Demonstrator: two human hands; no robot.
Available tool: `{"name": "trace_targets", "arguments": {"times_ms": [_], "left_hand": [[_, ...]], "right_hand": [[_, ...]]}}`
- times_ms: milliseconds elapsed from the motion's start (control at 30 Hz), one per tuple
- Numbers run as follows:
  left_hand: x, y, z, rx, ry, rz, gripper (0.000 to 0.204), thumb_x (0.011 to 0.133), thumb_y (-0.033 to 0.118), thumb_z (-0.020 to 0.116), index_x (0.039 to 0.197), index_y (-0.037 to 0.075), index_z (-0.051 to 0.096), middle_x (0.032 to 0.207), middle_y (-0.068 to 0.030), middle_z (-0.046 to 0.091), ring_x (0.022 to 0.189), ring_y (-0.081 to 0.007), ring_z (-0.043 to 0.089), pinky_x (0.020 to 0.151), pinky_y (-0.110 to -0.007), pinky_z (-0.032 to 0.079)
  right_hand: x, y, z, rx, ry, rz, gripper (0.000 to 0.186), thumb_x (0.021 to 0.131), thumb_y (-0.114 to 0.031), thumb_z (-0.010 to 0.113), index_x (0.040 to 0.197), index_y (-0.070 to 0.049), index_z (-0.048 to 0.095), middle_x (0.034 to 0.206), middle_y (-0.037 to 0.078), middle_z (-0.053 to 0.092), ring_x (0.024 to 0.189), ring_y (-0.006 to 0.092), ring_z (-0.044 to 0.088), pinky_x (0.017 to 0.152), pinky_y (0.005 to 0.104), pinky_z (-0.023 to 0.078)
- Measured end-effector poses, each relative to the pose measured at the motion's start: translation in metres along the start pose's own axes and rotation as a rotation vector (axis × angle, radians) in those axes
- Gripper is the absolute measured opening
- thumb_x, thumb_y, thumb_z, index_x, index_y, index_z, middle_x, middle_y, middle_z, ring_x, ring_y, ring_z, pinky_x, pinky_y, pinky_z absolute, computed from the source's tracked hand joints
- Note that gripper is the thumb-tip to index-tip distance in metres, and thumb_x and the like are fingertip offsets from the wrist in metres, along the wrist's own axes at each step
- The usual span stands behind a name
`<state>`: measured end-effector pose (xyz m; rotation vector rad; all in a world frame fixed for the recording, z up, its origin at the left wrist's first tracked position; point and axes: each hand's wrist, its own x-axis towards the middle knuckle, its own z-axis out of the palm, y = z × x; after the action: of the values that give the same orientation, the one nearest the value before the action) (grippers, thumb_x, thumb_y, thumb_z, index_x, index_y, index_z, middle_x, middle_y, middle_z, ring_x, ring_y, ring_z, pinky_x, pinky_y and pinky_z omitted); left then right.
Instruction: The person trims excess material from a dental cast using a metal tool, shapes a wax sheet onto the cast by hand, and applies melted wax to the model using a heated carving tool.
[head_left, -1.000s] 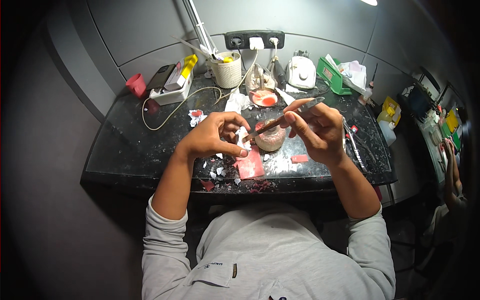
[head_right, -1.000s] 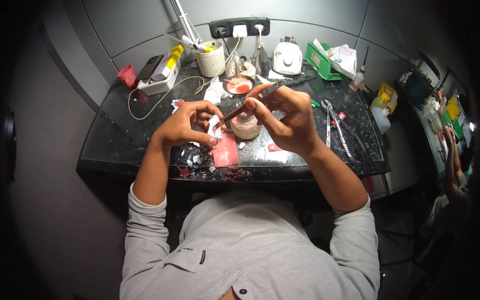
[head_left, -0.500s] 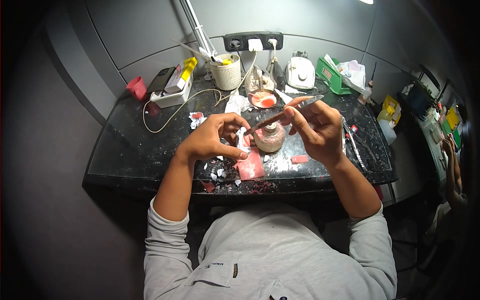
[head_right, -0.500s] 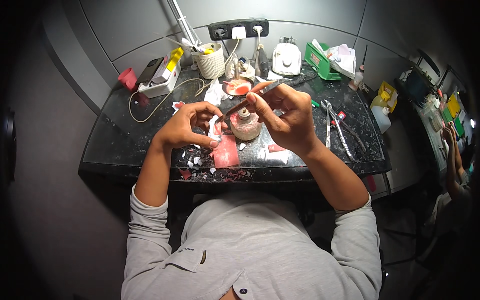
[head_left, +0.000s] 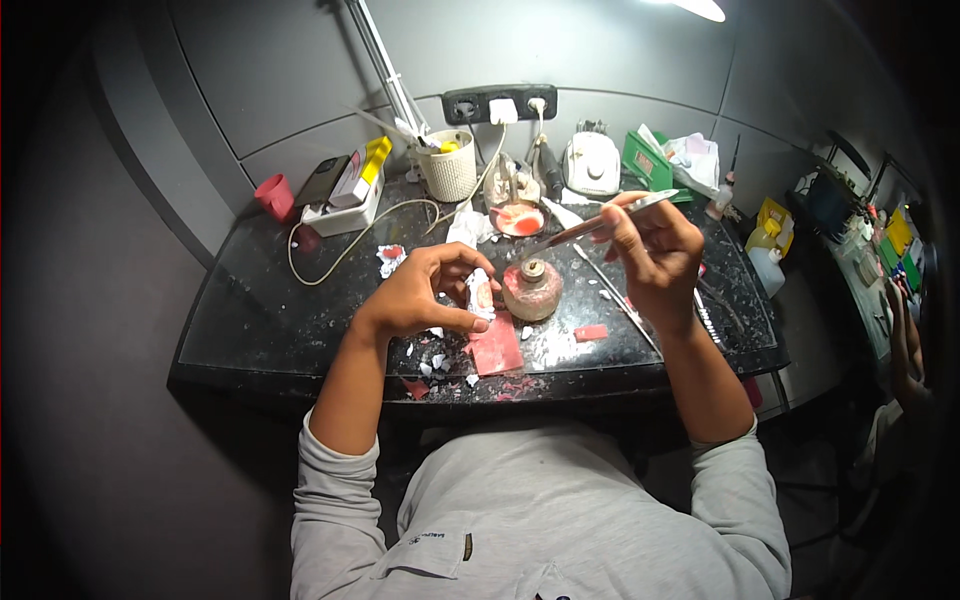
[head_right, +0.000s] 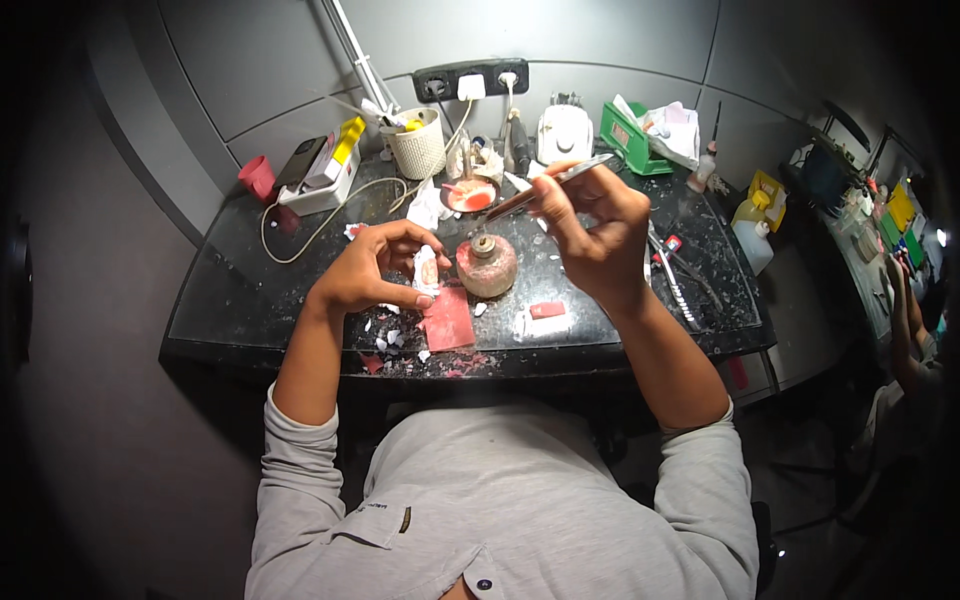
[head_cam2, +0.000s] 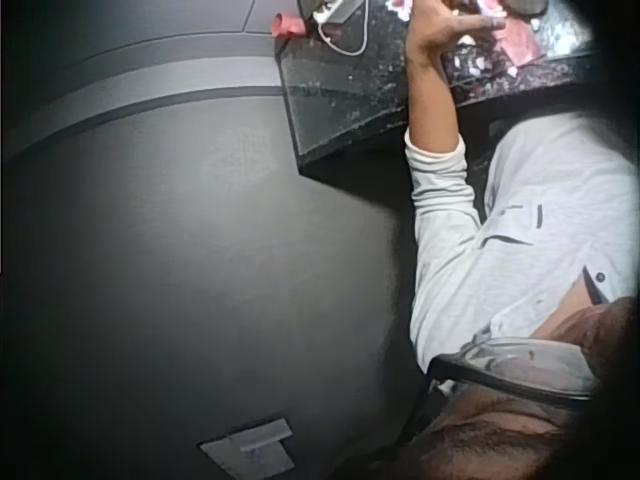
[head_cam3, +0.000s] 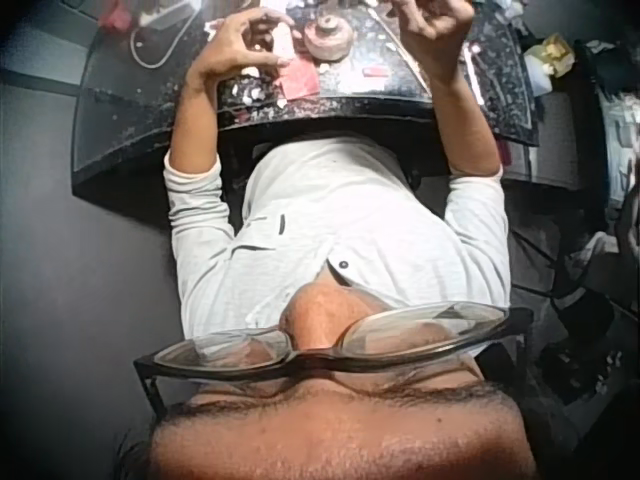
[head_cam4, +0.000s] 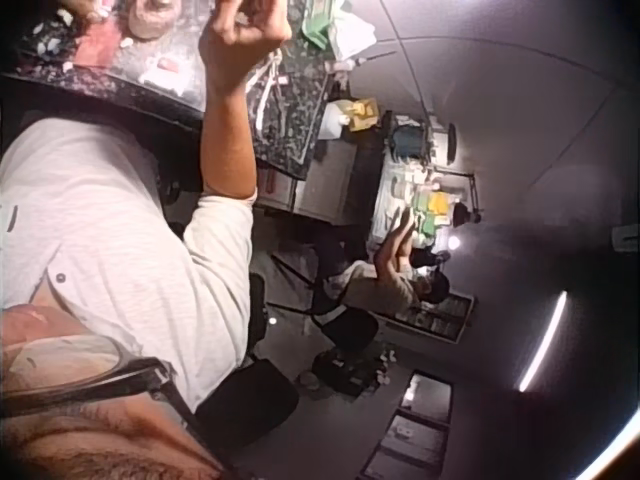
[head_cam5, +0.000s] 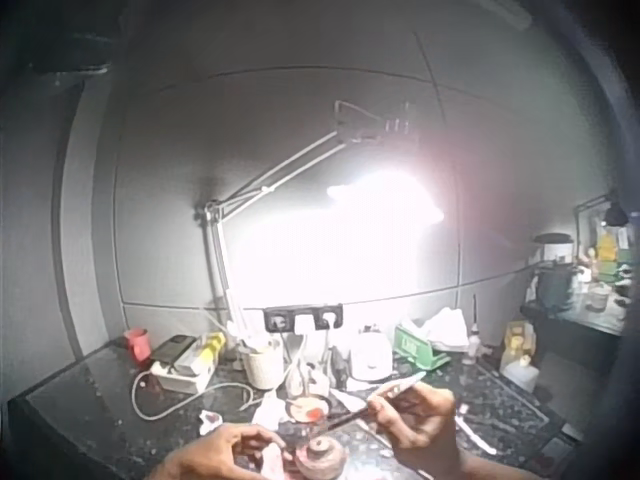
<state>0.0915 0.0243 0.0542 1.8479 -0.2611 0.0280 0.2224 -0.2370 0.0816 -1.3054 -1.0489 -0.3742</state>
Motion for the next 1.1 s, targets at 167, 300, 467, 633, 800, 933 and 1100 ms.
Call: {"name": "trace_targets", "arguments": {"times_ms": [167,300,467,633,800,933,1100], "left_hand": [[0.0,-0.004,0.002,-0.011,0.015,0.018,0.062,0.065,0.004,0.091,0.12,0.004,0.061,0.116,-0.0092,0.07,0.102,-0.012,0.066,0.078,-0.027,0.052],[-0.002,-0.002,0.002,-0.045,0.017,0.034,0.063,0.065,0.003,0.091,0.12,0.004,0.061,0.116,-0.0085,0.07,0.099,-0.0106,0.065,0.077,-0.025,0.052],[0.001,-0.003,0.0,-0.019,0.016,0.094,0.059,0.069,-0.002,0.088,0.12,0.002,0.06,0.111,-0.0057,0.07,0.086,-0.0096,0.067,0.075,-0.026,0.055],[0.001,-0.004,-0.001,-0.032,0.015,0.116,0.061,0.068,0.0,0.089,0.121,0.003,0.06,0.113,-0.0084,0.07,0.086,-0.0091,0.066,0.072,-0.025,0.054],[0.01,-0.015,0.013,0.381,0.881,0.612,0.061,0.076,0.002,0.082,0.129,0.001,0.053,0.118,-0.011,0.068,0.077,-0.0067,0.065,0.069,-0.023,0.053],[0.006,-0.008,0.0,0.447,0.818,0.38,0.061,0.073,0.011,0.087,0.126,0.005,0.056,0.111,-0.0081,0.069,0.067,-0.006,0.059,0.062,-0.023,0.048],[0.007,-0.02,-0.011,0.721,0.774,0.314,0.057,0.07,0.014,0.083,0.121,0.01,0.057,0.109,-0.016,0.07,0.103,-0.0396,0.068,0.087,-0.044,0.054]], "right_hand": [[0.005,0.001,-0.012,-0.096,0.067,0.091,0.014,0.094,-0.01,0.069,0.089,0.003,0.067,0.069,0.006,0.071,0.064,0.0076,0.067,0.06,0.0221,0.05],[0.004,0.007,-0.012,-0.097,0.055,0.07,0.013,0.095,-0.01,0.068,0.09,0.003,0.066,0.07,0.007,0.071,0.064,0.008,0.068,0.061,0.0219,0.051],[0.009,0.01,-0.013,-0.08,0.047,0.065,0.013,0.095,-0.01,0.068,0.093,0.003,0.066,0.072,0.007,0.072,0.064,0.0081,0.067,0.059,0.0215,0.051],[0.012,0.009,-0.018,0.033,0.109,0.07,0.014,0.096,-0.012,0.069,0.097,0.002,0.067,0.073,0.005,0.071,0.062,0.0066,0.064,0.054,0.0197,0.047],[0.011,0.017,-0.024,-0.023,0.101,0.094,0.012,0.093,-0.008,0.068,0.085,0.001,0.064,0.064,0.0,0.062,0.055,0.0031,0.052,0.05,0.0203,0.04],[0.019,0.017,-0.032,-0.311,-0.053,0.114,0.019,0.09,-0.007,0.07,0.076,0.001,0.062,0.058,-0.003,0.054,0.055,0.002,0.046,0.049,0.0224,0.036],[0.027,0.037,-0.03,-0.135,-0.008,0.102,0.019,0.09,-0.005,0.069,0.074,0.001,0.06,0.059,-0.001,0.059,0.053,0.0041,0.051,0.049,0.0231,0.038]]}}
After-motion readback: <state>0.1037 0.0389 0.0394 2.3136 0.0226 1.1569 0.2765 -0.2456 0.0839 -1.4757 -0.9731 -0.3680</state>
